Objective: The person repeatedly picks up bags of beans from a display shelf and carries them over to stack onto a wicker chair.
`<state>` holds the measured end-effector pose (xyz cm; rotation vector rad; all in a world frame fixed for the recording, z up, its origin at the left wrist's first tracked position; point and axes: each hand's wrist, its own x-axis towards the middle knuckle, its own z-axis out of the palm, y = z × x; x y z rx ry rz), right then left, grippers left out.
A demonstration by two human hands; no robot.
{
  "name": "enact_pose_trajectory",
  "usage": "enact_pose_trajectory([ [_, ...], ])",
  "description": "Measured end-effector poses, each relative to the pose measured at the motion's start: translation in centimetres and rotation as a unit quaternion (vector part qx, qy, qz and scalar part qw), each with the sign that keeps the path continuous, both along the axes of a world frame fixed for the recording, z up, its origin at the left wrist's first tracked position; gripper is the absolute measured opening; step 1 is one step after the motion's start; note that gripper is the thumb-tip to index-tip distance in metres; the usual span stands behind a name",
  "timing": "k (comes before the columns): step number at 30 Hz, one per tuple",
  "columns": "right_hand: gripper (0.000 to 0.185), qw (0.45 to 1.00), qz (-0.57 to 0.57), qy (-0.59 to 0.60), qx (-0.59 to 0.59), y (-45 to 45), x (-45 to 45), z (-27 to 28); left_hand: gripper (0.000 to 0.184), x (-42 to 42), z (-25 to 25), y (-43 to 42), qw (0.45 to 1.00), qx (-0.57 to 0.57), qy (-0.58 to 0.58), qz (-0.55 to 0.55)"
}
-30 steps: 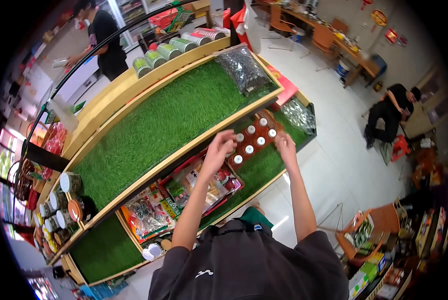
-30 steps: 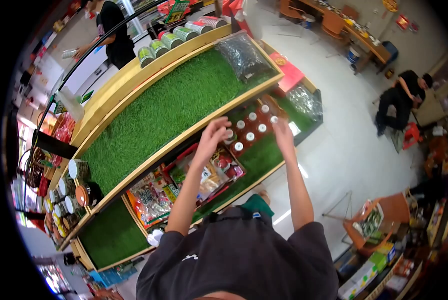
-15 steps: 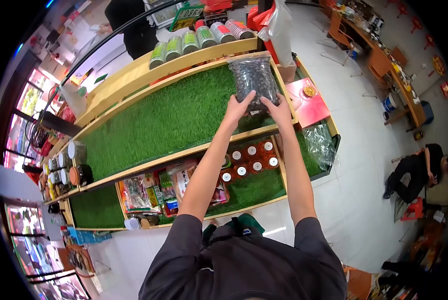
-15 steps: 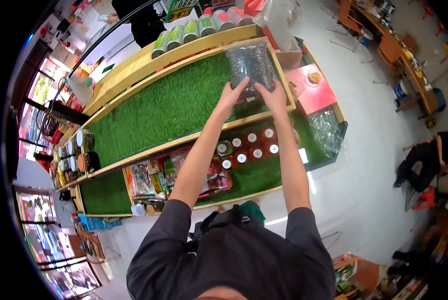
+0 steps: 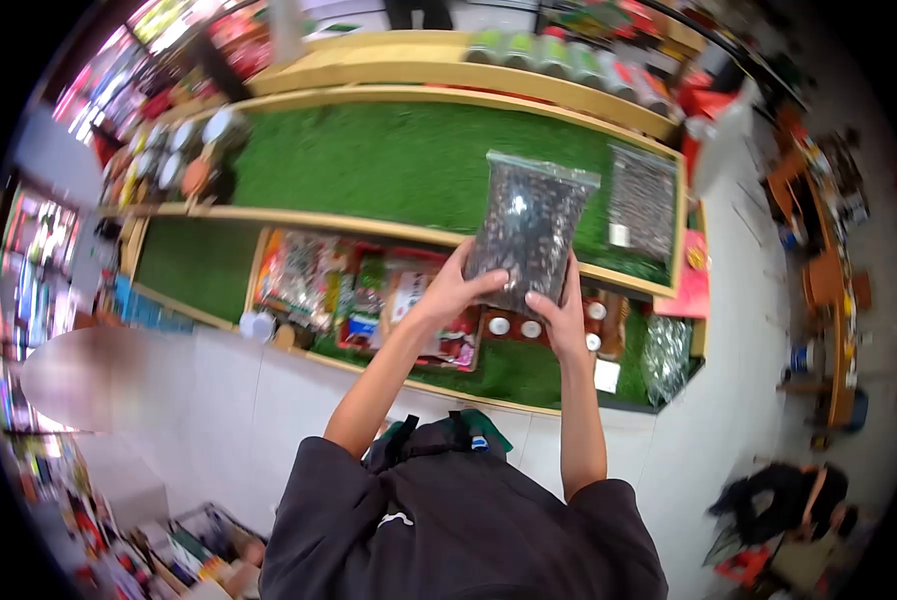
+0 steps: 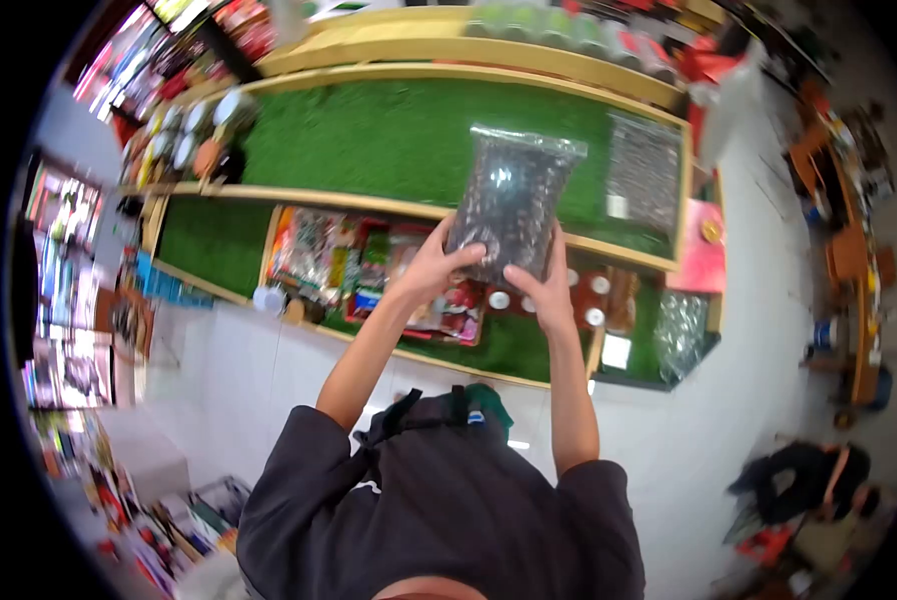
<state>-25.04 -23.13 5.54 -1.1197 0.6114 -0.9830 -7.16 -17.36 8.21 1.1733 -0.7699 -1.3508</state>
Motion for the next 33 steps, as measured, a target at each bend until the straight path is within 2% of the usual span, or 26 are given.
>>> enact_pose_trajectory([
  [1,0.097,1.0,0.01,0.014,-0.019,1.9,1.6,-0.9,0.097,1.7,0.2,2.9,1.0,-0.002,-0.026,0.014],
  [2,0.096,0.999,0.036,-0.022,0.025,3.8,3.4,-1.2,0.095,3.2,-0.6,5.7,0.998,-0.044,-0.041,0.032],
  [4,0.095,0.987,0.089,-0.088,0.101,8.3,7.3,-1.8,0.096,6.1,-3.9,12.3,0.984,-0.046,-0.135,0.104],
  [5,0.094,0.978,0.113,-0.118,0.134,10.6,9.1,-2.3,0.099,6.0,-0.8,15.7,0.985,-0.053,-0.088,0.137],
  [8,0.085,0.947,0.238,-0.045,0.21,17.9,13.4,-5.4,0.08,8.1,-4.8,25.4,0.977,-0.072,-0.045,0.198],
  [9,0.084,0.938,0.271,-0.012,0.217,19.9,14.8,-6.4,0.077,9.0,-4.7,28.8,0.974,-0.042,-0.075,0.208],
  [13,0.088,0.913,0.363,0.065,0.175,29.1,20.3,-7.6,0.074,10.4,-7.6,40.6,0.936,-0.028,-0.04,0.348],
  [14,0.087,0.893,0.409,0.09,0.166,30.8,21.8,-7.7,0.074,10.7,-8.3,43.1,0.927,-0.028,-0.036,0.373],
  [17,0.086,0.832,0.516,0.155,0.132,35.9,26.9,-5.3,0.084,12.4,-9.0,49.7,0.846,-0.06,0.198,0.491],
  [19,0.085,0.795,0.575,0.154,0.118,38.6,30.2,-5.4,0.087,13.6,-9.6,52.4,0.822,-0.068,0.086,0.558],
  [22,0.082,0.742,0.647,0.154,0.086,41.2,34.7,-5.9,0.086,15.5,-9.0,54.6,0.786,-0.074,0.019,0.613],
  [24,0.08,0.71,0.683,0.157,0.07,42.2,37.6,-6.4,0.086,16.9,-8.9,55.3,0.767,-0.077,0.04,0.636],
  [28,0.08,0.699,0.674,0.183,0.155,43.9,43.3,-7.1,0.084,22.2,-9.1,56.7,0.751,-0.059,0.034,0.657],
  [33,0.08,0.695,0.672,0.173,0.187,45.5,52.7,-10.3,0.081,31.4,-10.4,58.4,0.748,0.0,-0.036,0.663],
])
